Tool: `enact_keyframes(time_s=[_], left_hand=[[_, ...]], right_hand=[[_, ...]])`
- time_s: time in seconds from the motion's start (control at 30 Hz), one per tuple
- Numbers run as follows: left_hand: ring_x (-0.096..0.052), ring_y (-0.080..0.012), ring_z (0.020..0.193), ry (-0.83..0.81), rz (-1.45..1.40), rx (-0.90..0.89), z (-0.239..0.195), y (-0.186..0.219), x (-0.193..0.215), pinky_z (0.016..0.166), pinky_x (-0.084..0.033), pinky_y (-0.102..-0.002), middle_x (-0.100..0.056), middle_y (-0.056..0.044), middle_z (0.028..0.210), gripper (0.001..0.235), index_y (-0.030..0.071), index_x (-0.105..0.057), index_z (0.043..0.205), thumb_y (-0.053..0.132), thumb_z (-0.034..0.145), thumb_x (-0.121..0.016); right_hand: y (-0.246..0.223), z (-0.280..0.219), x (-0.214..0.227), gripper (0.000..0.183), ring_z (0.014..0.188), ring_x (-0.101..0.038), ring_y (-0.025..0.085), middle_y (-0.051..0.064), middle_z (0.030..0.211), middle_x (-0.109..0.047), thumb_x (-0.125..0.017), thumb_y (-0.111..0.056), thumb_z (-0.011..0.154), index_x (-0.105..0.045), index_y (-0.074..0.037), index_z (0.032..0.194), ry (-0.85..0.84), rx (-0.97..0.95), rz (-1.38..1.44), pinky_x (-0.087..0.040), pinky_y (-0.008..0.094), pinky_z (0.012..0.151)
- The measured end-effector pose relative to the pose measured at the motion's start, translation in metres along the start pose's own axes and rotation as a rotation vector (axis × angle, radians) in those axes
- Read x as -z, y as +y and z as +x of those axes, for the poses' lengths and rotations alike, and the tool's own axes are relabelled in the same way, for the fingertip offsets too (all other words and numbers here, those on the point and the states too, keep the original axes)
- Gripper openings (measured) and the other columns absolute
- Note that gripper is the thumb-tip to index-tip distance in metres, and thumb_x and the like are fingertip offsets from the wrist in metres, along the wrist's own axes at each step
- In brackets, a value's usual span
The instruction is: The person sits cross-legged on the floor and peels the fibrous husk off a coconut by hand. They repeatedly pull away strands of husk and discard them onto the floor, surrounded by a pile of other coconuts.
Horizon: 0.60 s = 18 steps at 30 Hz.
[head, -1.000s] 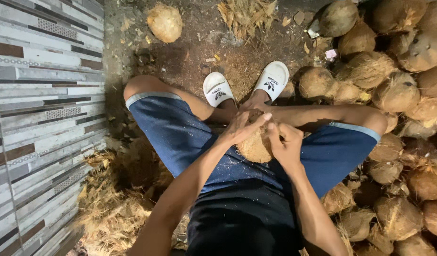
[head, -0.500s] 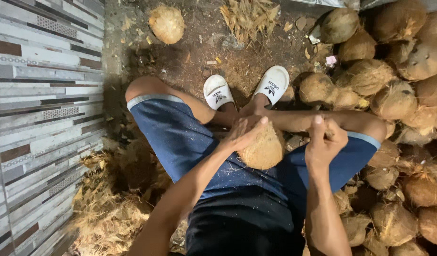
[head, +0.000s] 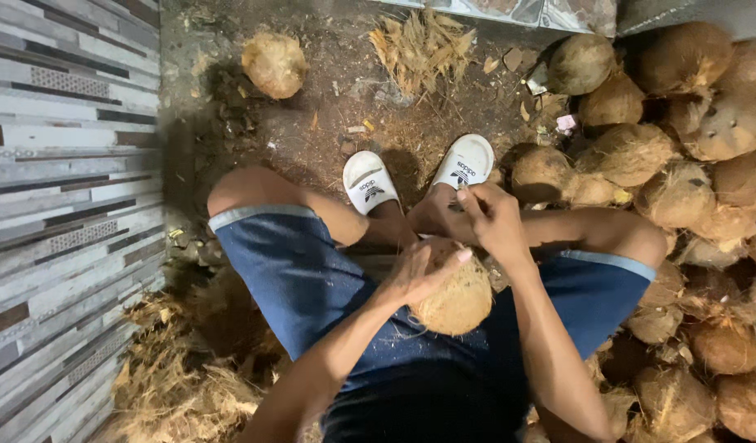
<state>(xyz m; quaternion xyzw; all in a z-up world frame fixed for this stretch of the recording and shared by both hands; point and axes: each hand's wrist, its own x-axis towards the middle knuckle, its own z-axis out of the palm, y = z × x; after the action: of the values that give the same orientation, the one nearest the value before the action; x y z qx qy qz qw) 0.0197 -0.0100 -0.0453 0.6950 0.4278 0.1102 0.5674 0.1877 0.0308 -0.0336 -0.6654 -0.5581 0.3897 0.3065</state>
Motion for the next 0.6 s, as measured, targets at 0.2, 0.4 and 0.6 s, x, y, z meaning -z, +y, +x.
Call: enact_keyframes(time_s=[0.2, 0.4, 0.6], left_hand=[[-0.068, -0.0359, 0.080, 0.150, -0.100, -0.055, 0.002, -0.002, -0.006, 0.066, -0.053, -0.037, -0.071, -0.012, 0.092, 0.027, 0.021, -0.061, 0.099, 0.047, 0.091, -0.057], [-0.066, -0.0307, 0.084, 0.082, -0.236, 0.061, 0.003, 0.016, 0.014, 0.069, -0.053, -0.040, -0.067, -0.008, 0.094, 0.038, 0.017, -0.065, 0.086, 0.052, 0.093, -0.053], [-0.063, -0.0298, 0.084, 0.062, -0.261, -0.021, 0.015, 0.008, 0.005, 0.073, -0.047, -0.041, -0.067, -0.012, 0.091, 0.043, 0.007, -0.064, 0.093, 0.047, 0.090, -0.050]], right_hand=[[0.046, 0.050, -0.019, 0.024, 0.080, -0.059, 0.039, 0.016, 0.082, -0.053, -0.067, -0.028, 0.099, -0.072, -0.006, 0.089, -0.263, -0.228, -0.244, -0.047, 0.047, 0.071], [0.097, 0.107, -0.045, 0.019, 0.092, -0.066, 0.027, 0.012, 0.098, -0.069, -0.066, -0.020, 0.096, -0.075, -0.008, 0.107, -0.396, -0.422, -0.190, -0.049, 0.040, 0.080], [0.145, 0.155, -0.071, 0.018, 0.079, -0.051, 0.012, 0.001, 0.084, -0.062, -0.069, -0.030, 0.095, -0.068, -0.012, 0.100, -0.381, -0.511, -0.086, -0.041, 0.030, 0.072]])
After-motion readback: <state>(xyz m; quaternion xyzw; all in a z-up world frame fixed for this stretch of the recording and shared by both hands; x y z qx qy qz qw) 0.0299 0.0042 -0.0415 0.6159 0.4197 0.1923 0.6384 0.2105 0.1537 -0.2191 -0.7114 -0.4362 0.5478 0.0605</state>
